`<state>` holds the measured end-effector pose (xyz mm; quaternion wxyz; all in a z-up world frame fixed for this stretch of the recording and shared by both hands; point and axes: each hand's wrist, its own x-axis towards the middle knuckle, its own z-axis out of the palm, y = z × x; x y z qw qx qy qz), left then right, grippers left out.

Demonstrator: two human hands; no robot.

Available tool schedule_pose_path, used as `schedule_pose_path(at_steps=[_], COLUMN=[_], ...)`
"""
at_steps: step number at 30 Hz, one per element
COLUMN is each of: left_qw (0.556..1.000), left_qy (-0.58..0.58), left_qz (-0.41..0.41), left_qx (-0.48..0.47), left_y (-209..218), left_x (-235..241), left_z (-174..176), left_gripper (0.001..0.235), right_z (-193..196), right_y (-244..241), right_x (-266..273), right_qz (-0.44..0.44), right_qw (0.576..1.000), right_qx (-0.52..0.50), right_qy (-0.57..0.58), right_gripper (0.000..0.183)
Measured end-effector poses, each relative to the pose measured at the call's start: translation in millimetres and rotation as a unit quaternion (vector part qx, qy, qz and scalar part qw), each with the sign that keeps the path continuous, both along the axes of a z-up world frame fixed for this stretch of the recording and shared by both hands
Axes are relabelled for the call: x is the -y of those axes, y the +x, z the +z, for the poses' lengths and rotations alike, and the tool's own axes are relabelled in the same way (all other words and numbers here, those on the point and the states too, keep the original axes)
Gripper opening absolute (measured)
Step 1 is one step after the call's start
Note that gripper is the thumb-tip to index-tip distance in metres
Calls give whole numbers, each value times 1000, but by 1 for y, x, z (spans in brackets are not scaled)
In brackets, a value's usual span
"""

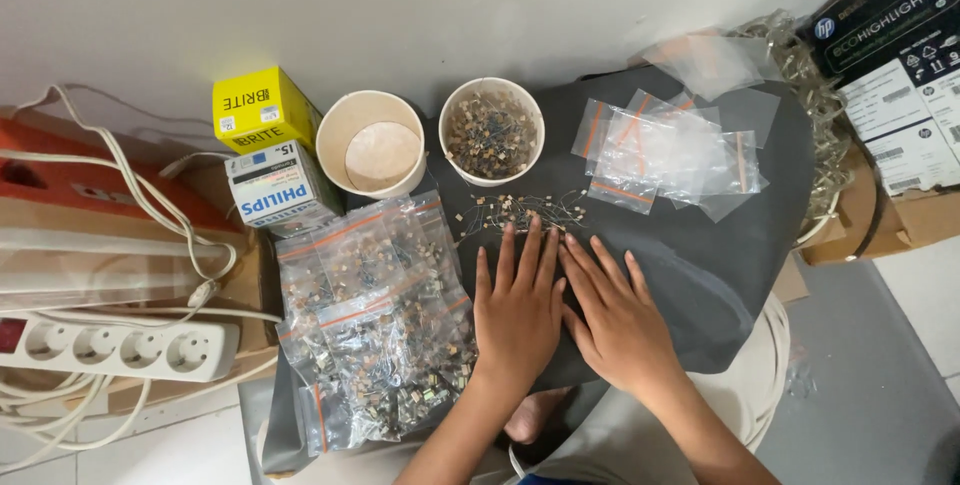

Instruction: The person sorts small electronic components, likely resistors, from a pile on a table into a small plastic bag. They use both hands to pick up the components and place them into the bag, occasionally adjusting the pile on the table.

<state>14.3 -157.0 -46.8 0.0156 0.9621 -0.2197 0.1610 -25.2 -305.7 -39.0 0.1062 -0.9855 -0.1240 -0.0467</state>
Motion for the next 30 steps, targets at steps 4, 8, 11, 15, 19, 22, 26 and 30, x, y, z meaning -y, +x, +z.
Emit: schedule_pose_path(at_steps=[4, 8, 11, 15, 19, 22, 26, 30], left_qw=[998, 1000, 999, 999, 999, 999, 999, 999], left_qy=[-40, -8, -3, 10, 6, 6, 1, -5], left_qz=[-5, 24, 35, 45, 43, 39, 33, 27], left_qx=[-46, -7, -1, 1, -3, 7, -18, -33], left_y=[13, 17, 19, 18, 18, 18, 17, 16], left_x=[-2, -5, -5, -4, -5, -5, -6, -7], left_z=[-13, -13, -18, -13, -11, -10, -7, -4], left_gripper=[58, 61, 62, 62, 63, 65, 62, 60], right_z=[1, 5, 7, 14, 13, 16, 12, 5], right_y=[12, 11, 5, -7, -21, -25, -9, 32], right_x=[-2, -3, -3, -7, -11, -12, 1, 19], right_qz=[-5, -21, -39, -63, -57, -12, 27, -47], right_qw=[999, 999, 998, 997, 998, 999, 986, 982], right_qx=[26, 20, 10, -4, 13, 22, 37, 107], right_qy=[35, 46, 43, 52, 37, 36, 162, 149], right_gripper=[60, 57, 57, 57, 58, 58, 56, 49])
